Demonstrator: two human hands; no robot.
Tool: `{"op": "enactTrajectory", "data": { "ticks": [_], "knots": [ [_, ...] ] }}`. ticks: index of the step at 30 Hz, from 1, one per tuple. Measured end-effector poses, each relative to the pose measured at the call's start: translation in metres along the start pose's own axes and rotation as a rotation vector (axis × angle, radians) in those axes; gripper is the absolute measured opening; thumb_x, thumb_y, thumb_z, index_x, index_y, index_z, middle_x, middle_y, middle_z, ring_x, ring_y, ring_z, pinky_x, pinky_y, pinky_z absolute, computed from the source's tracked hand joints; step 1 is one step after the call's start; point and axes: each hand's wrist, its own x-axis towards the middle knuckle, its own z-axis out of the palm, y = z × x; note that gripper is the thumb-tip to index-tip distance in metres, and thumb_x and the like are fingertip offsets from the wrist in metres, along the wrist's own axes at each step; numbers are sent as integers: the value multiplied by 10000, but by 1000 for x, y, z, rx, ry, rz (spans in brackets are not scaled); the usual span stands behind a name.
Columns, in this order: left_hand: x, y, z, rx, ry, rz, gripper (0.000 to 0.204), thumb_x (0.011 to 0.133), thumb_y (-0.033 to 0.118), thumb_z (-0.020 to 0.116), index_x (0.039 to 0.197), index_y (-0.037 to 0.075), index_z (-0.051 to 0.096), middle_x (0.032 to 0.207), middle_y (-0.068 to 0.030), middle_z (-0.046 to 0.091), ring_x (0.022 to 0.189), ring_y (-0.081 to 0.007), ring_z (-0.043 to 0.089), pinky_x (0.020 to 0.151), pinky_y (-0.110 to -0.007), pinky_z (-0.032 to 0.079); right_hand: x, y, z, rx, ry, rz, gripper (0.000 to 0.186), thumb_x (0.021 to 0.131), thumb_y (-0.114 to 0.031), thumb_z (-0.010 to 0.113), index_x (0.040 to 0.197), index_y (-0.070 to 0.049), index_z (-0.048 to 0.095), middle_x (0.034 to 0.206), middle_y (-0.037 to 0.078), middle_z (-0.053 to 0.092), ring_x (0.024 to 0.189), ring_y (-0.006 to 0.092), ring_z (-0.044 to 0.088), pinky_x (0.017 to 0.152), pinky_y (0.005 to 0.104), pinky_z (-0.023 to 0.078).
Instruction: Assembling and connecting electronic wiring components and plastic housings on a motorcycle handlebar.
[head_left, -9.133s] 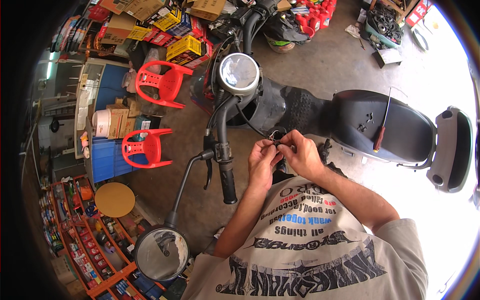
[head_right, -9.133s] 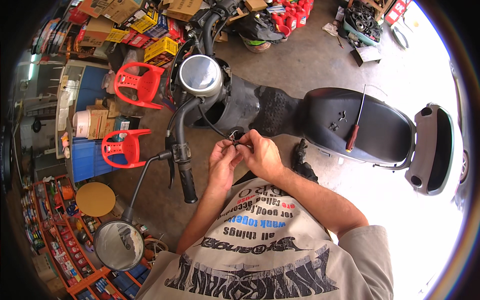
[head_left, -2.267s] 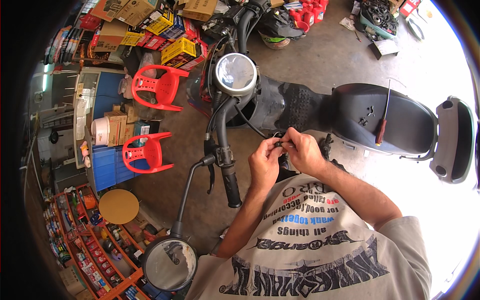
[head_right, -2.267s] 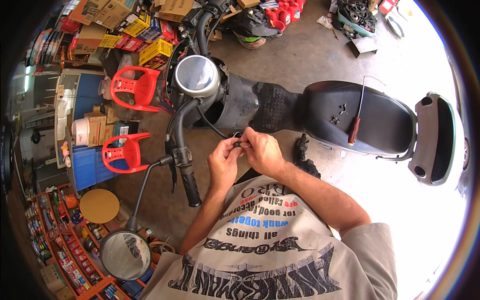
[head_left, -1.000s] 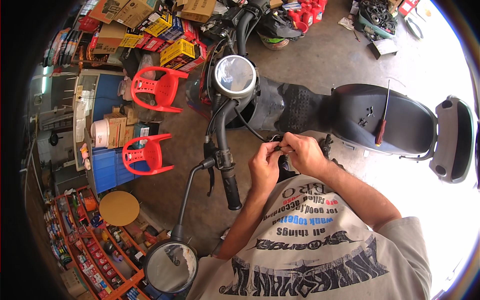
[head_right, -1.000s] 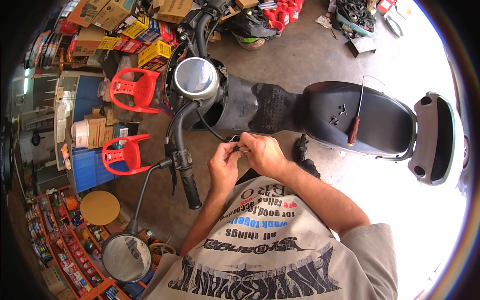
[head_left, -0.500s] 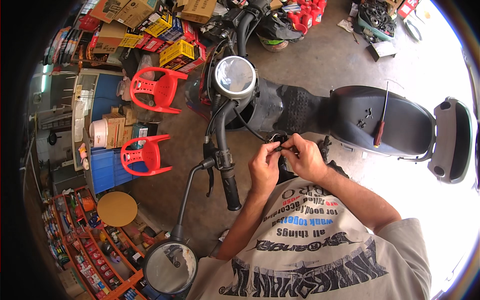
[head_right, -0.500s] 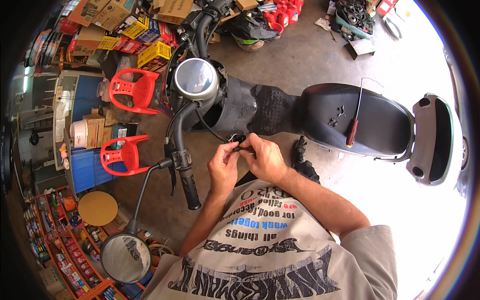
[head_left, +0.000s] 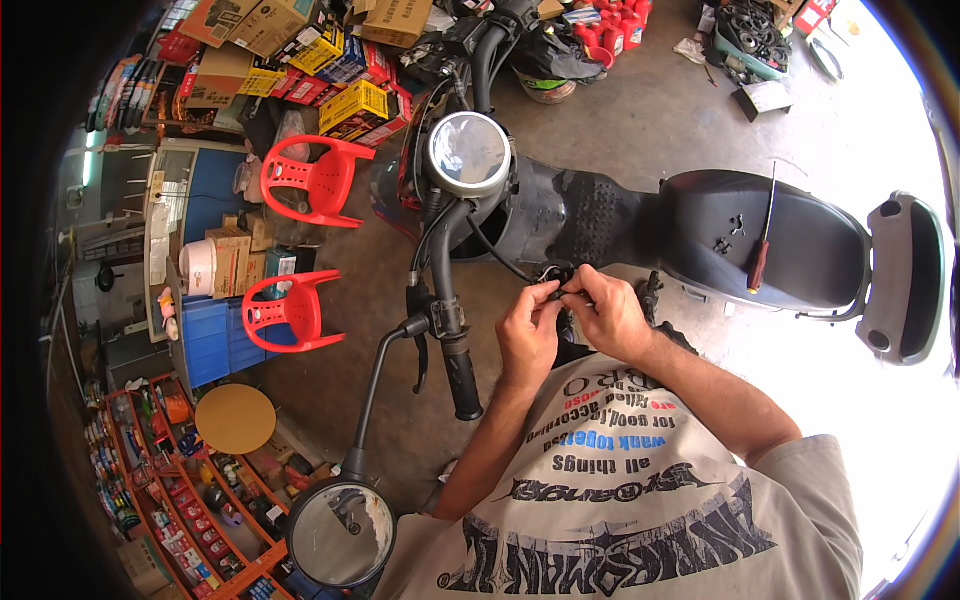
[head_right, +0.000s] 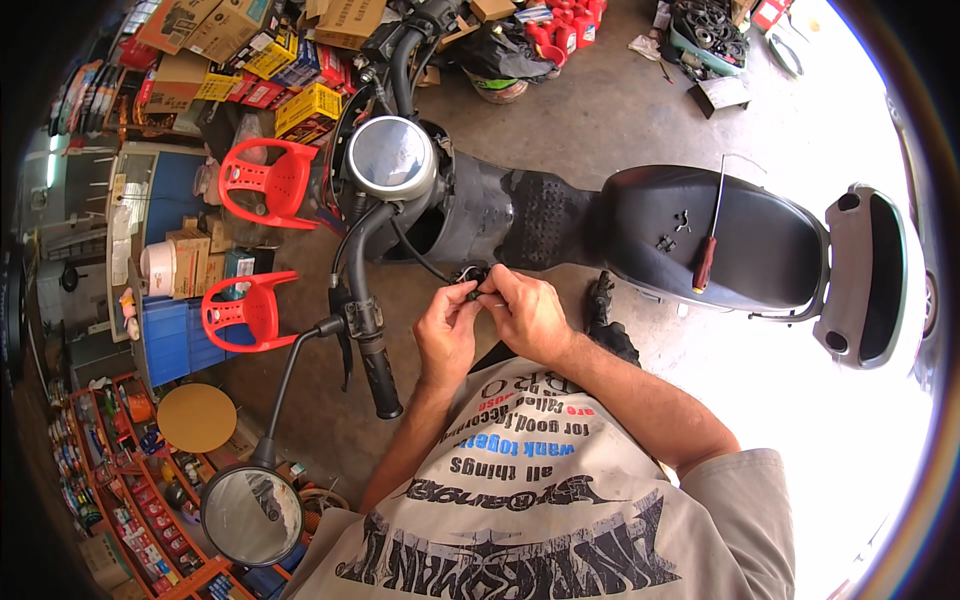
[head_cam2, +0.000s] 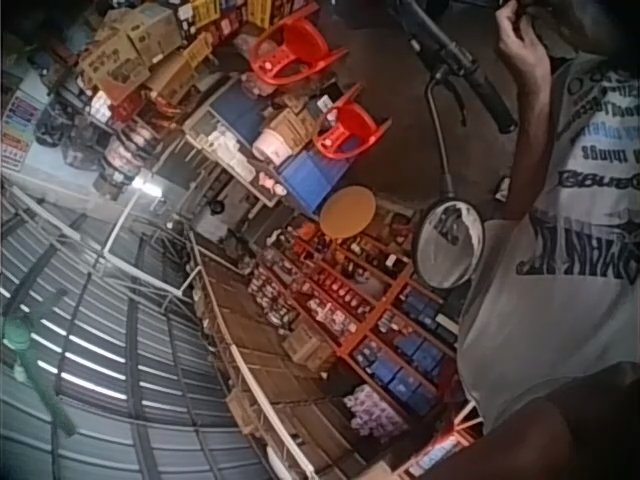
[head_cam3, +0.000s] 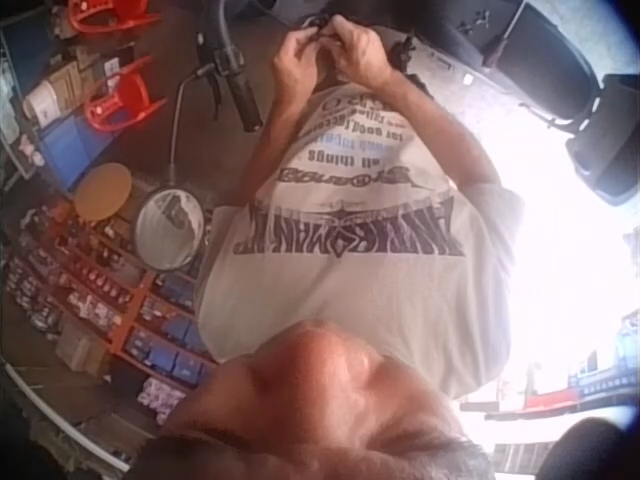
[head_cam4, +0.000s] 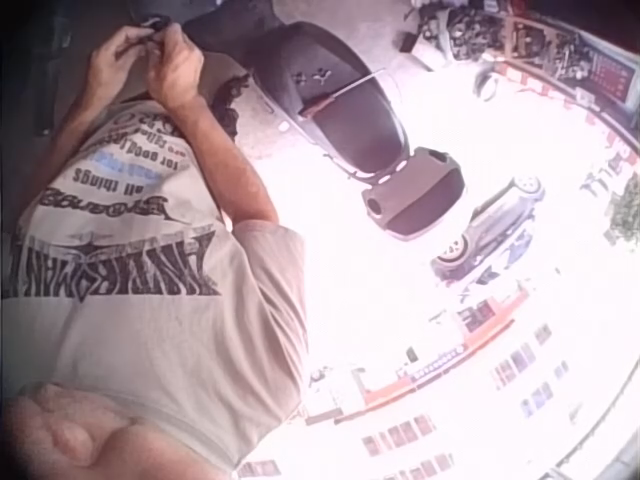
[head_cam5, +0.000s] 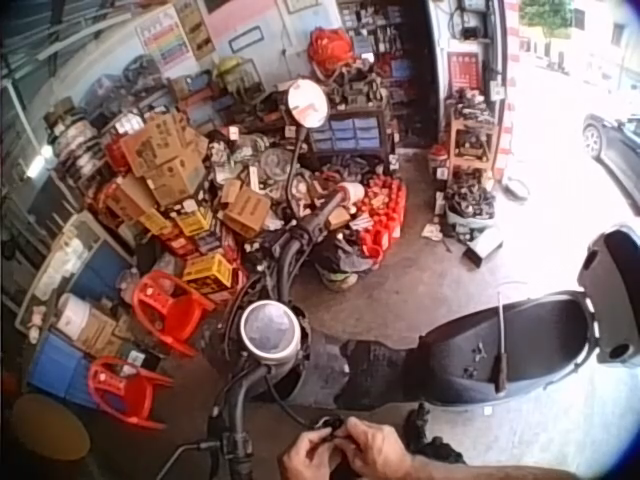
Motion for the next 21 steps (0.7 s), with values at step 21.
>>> {"op": "enactTrajectory", "data": {
  "ticks": [21],
  "knots": [
    [2,-7,1,-469,-77,-173,188,936,-44,595,1124,-36,593,964,-89,693,864,-124,675,805,-248,540,-3,21,2,473,-23,190,43,927,9,597,929,-9,558,777,69,689,717,128,668,613,284,519]
  ]
}}
